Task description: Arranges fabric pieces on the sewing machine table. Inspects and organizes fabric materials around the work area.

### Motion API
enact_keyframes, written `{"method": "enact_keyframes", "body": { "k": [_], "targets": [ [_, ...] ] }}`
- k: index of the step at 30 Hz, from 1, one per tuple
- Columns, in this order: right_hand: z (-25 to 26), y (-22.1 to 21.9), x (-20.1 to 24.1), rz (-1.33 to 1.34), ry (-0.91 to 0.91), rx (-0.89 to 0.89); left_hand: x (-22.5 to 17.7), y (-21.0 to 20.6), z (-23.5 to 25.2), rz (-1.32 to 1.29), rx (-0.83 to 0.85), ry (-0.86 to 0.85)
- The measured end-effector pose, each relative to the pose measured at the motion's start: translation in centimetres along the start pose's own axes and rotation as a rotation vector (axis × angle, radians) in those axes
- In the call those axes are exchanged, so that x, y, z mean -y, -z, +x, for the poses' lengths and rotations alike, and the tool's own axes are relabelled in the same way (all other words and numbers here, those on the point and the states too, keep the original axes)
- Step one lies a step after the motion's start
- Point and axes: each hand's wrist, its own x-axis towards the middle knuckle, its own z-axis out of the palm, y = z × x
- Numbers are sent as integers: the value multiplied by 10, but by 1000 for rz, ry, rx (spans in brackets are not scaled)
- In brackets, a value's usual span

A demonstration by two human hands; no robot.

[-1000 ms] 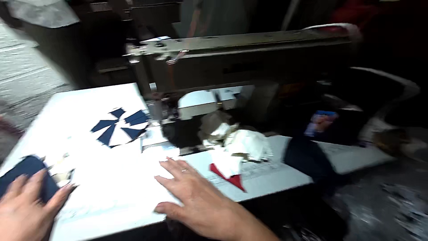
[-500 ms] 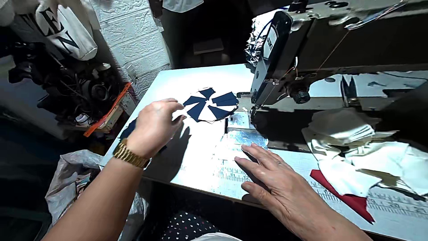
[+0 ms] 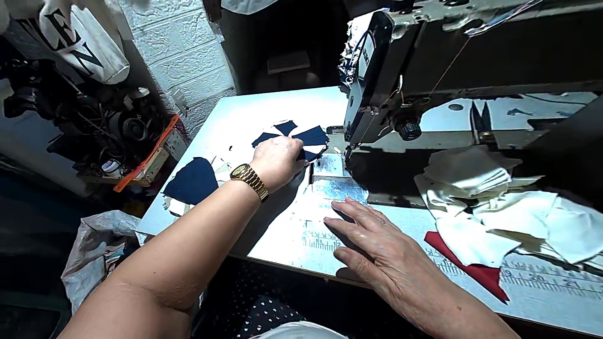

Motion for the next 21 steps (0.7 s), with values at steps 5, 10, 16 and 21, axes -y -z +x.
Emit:
{"method": "enact_keyframes", "body": {
  "k": [5, 10, 16, 21],
  "targets": [
    [0, 1, -1, 19, 5, 2, 2, 1, 0, -14, 28, 12],
    [0, 1, -1, 36, 7, -1, 6, 2, 2, -29, 7, 9],
    [0, 2, 0, 39, 3, 1, 0, 3, 4, 7, 25, 35],
    [0, 1, 0, 37, -1, 1, -2, 1, 5, -1, 15, 41]
  ]
}}
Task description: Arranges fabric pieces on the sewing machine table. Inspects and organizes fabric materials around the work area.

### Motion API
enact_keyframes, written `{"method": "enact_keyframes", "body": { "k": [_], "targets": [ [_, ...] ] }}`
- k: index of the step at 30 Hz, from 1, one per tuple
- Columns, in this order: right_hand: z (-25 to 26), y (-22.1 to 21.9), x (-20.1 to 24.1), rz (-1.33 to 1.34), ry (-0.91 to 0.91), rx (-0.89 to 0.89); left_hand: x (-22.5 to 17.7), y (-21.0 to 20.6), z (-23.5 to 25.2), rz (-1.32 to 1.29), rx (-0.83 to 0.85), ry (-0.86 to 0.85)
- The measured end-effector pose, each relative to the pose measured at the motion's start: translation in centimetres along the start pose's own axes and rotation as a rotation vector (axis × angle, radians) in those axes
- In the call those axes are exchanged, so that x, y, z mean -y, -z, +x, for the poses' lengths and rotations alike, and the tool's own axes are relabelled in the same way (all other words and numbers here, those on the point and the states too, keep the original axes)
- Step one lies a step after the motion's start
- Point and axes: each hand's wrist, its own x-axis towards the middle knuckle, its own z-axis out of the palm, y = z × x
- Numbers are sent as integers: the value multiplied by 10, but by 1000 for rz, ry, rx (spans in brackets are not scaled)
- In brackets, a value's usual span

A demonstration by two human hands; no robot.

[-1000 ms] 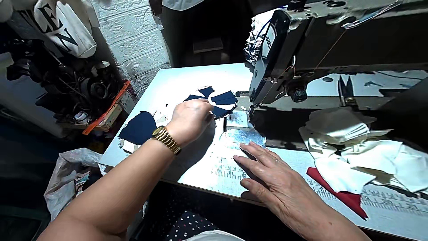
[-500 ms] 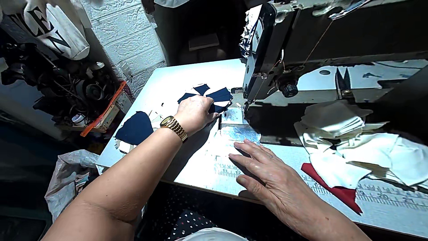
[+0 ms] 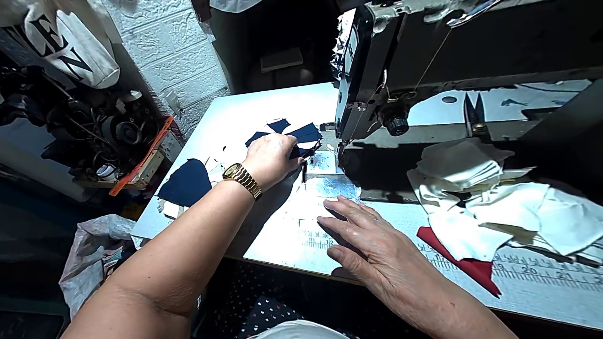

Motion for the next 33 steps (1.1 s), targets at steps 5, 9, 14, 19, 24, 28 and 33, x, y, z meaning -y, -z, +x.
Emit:
{"method": "enact_keyframes", "body": {
  "k": [5, 9, 14, 19, 24, 28, 33],
  "targets": [
    [0, 1, 0, 9, -5, 1, 6, 1, -1, -19, -21, -55],
    [0, 1, 0, 17, -1, -2, 5, 0, -3, 37, -24, -43],
    [0, 3, 0, 46, -10, -11, 4, 5, -13, 42, -76, -44],
    [-4, 6, 1, 201, -80, -119, -15, 23, -63, 81, -191, -171],
    [-8, 16, 8, 299, -238, -401, -63, 11, -136, -1, -124, -266],
    [-12, 21, 8, 477, -190, -485, -96, -20, -162, -4, -154, -330],
    [-34, 56, 14, 603, -54, -389, -119, -28, -155, -58, -208, -319]
  ]
}}
